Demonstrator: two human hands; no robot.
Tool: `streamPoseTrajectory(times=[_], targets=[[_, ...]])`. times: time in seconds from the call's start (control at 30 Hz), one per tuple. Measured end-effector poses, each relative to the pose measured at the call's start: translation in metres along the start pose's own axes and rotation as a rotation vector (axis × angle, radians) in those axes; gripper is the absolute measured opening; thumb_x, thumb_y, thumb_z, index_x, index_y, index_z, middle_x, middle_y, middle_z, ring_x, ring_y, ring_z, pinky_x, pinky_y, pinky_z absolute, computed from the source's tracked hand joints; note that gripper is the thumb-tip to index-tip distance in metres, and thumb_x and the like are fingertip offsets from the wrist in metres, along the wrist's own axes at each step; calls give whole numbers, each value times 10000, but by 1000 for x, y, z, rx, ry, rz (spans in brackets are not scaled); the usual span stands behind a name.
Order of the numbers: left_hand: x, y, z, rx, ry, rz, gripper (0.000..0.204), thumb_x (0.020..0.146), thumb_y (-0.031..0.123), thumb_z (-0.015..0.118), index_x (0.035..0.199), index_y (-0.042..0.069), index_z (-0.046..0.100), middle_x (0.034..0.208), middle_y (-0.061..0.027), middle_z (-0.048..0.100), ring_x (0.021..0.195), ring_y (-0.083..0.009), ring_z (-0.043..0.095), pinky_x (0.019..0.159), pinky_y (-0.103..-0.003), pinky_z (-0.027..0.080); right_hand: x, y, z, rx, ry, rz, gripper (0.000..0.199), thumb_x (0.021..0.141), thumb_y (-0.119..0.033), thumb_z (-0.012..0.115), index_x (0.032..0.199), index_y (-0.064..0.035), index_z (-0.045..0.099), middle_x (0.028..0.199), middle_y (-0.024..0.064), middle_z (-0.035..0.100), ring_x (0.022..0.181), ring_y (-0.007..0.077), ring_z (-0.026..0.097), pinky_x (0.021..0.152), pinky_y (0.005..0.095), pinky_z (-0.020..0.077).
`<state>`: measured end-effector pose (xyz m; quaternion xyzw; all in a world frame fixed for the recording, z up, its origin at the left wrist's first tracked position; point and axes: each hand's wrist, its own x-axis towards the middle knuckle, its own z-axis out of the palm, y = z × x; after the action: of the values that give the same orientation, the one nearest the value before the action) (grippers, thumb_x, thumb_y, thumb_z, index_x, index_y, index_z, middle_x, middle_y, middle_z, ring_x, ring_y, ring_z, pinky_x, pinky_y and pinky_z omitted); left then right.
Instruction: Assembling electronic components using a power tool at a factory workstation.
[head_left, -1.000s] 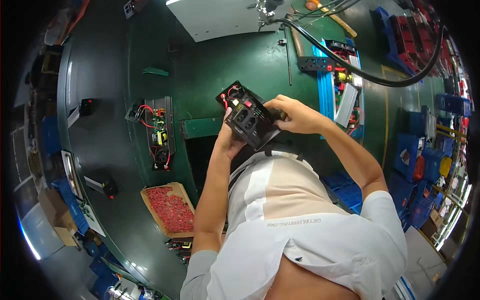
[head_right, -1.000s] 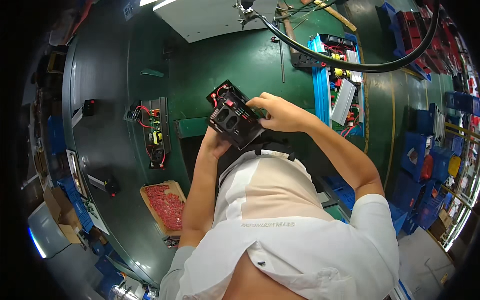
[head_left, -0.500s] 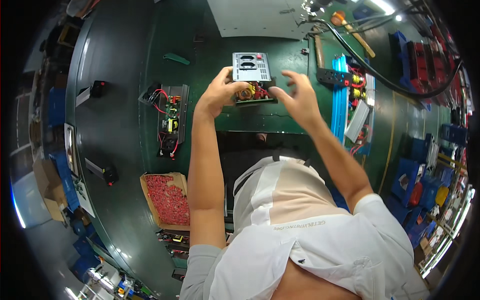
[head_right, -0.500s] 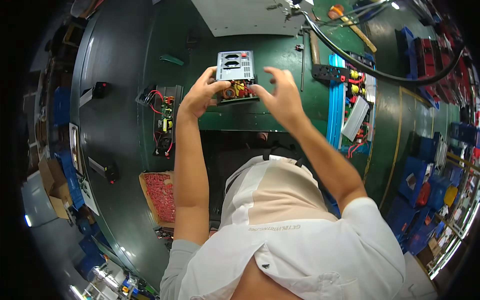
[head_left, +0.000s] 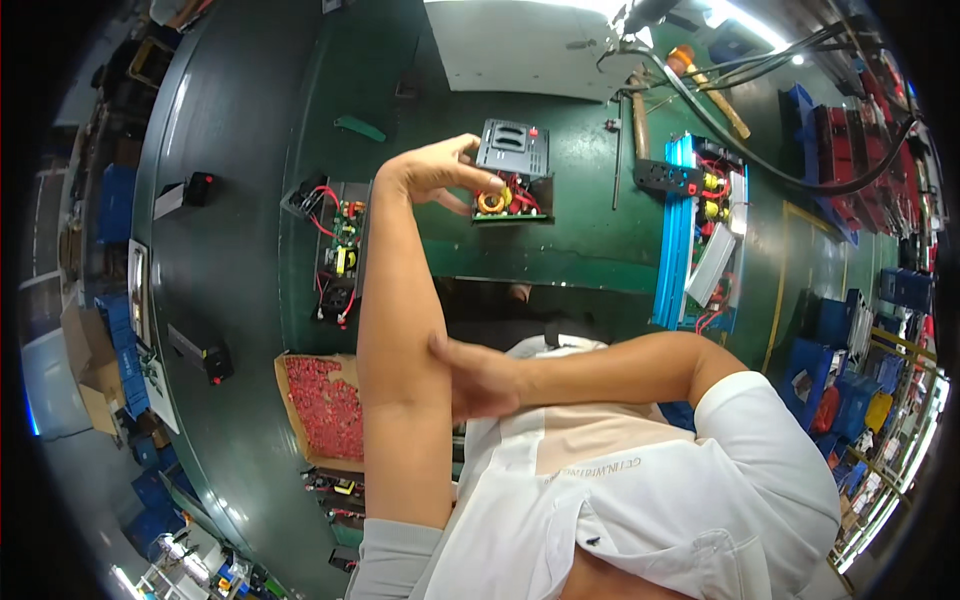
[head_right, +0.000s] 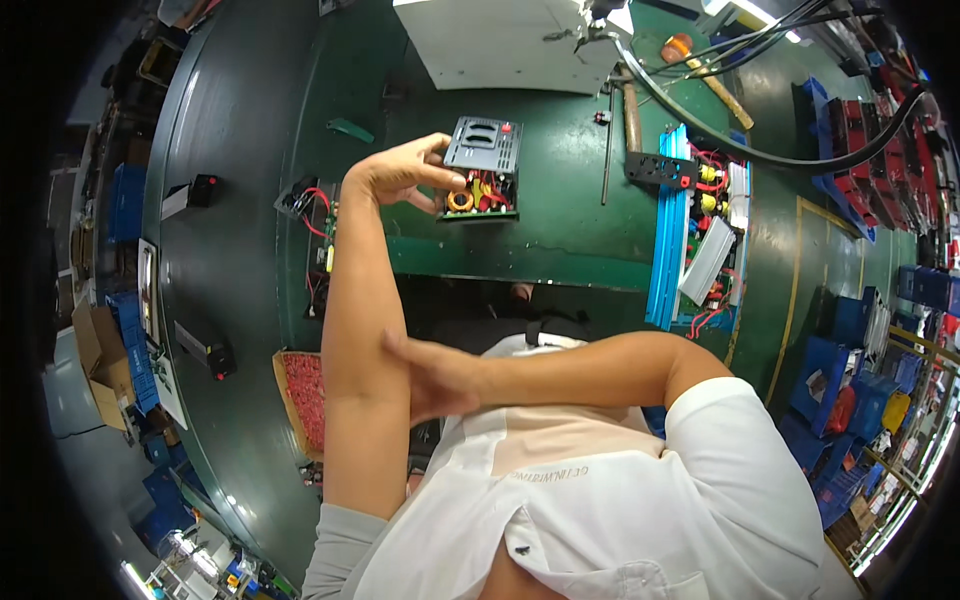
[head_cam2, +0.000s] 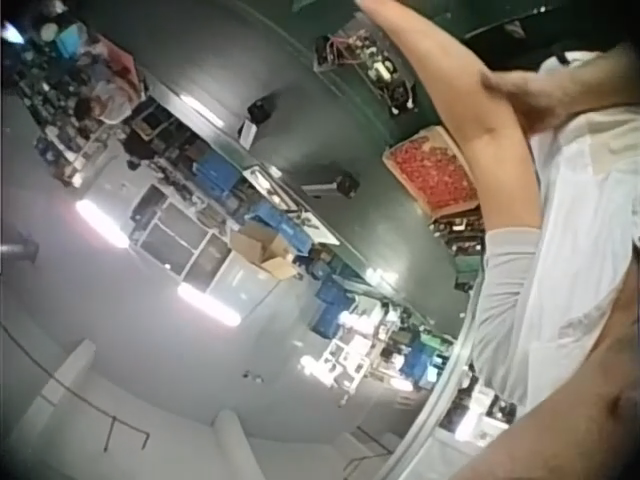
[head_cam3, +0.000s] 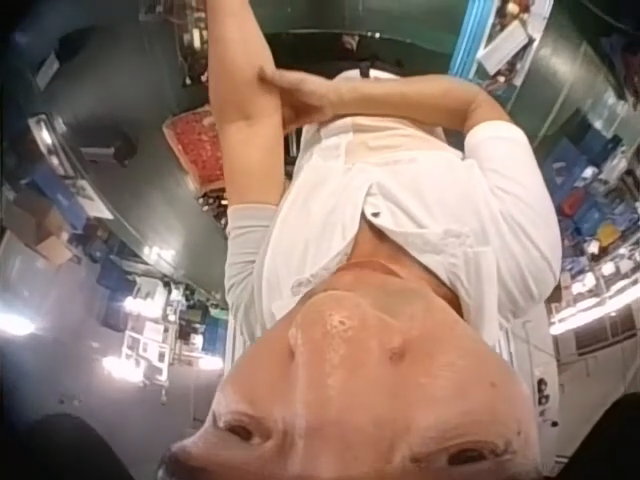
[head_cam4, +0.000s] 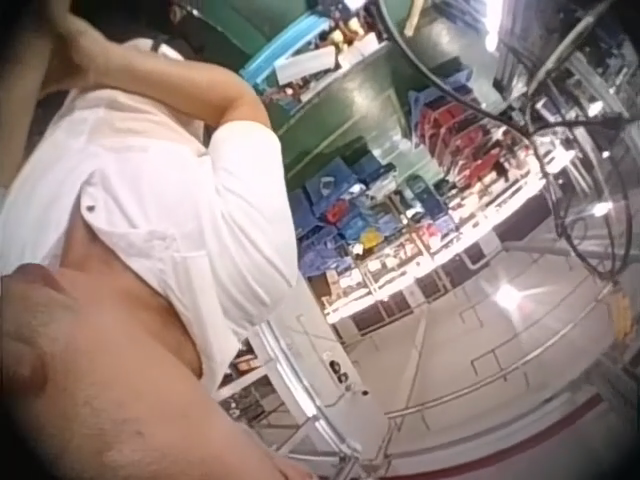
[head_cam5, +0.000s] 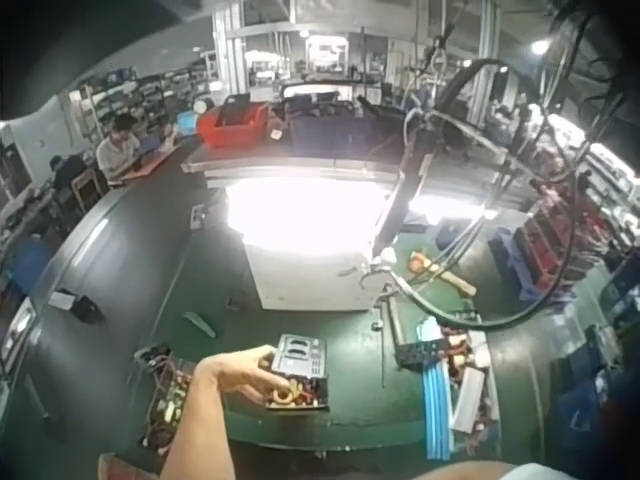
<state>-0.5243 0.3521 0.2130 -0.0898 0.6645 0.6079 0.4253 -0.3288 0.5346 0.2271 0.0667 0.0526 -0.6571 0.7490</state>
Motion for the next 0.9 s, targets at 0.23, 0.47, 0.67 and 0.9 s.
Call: streamPoseTrajectory(times=[0.23, 0.47, 0.67, 0.9], targets=[[-4, -4, -1, -10, -2, 15, 767, 758, 228, 881, 1381, 90, 455, 1252, -104, 622, 1182, -249, 603, 907, -552, 535, 5, 38, -8, 126, -158, 296, 1078, 820, -811, 574, 1540, -45, 334, 1545, 194, 424, 1419, 340, 441, 1109, 509, 462], [-10, -8, 3, -15, 29, 52, 846, 728, 324, 903, 1400, 60, 460, 1291, -140, 616, 1217, -276, 584, 960, -575, 517, -1, 33, 3, -42, 249, 300, 768, 904, -671, 633, 1266, 2, 566, 995, 98, 648, 895, 195, 625, 770, 313, 567], [-15, -22, 28, -8, 253, 124, 726, 808, 431, 809, 1375, 72, 529, 1269, -132, 645, 1181, -254, 614, 900, -475, 551, -76, -99, 25, -1481, 428, -355, 409, 956, -306, 706, 1211, 10, 656, 960, 75, 700, 889, 144, 692, 733, 285, 565], [-15, -44, 65, -189, 487, 250, 649, 909, 398, 758, 1391, 32, 523, 1205, -117, 644, 1127, -182, 616, 859, -345, 528, -76, -265, -40, -1645, 1369, -564, 868, 863, -503, 780, 1455, 38, 447, 1317, 237, 625, 1180, 250, 634, 914, 344, 543]])
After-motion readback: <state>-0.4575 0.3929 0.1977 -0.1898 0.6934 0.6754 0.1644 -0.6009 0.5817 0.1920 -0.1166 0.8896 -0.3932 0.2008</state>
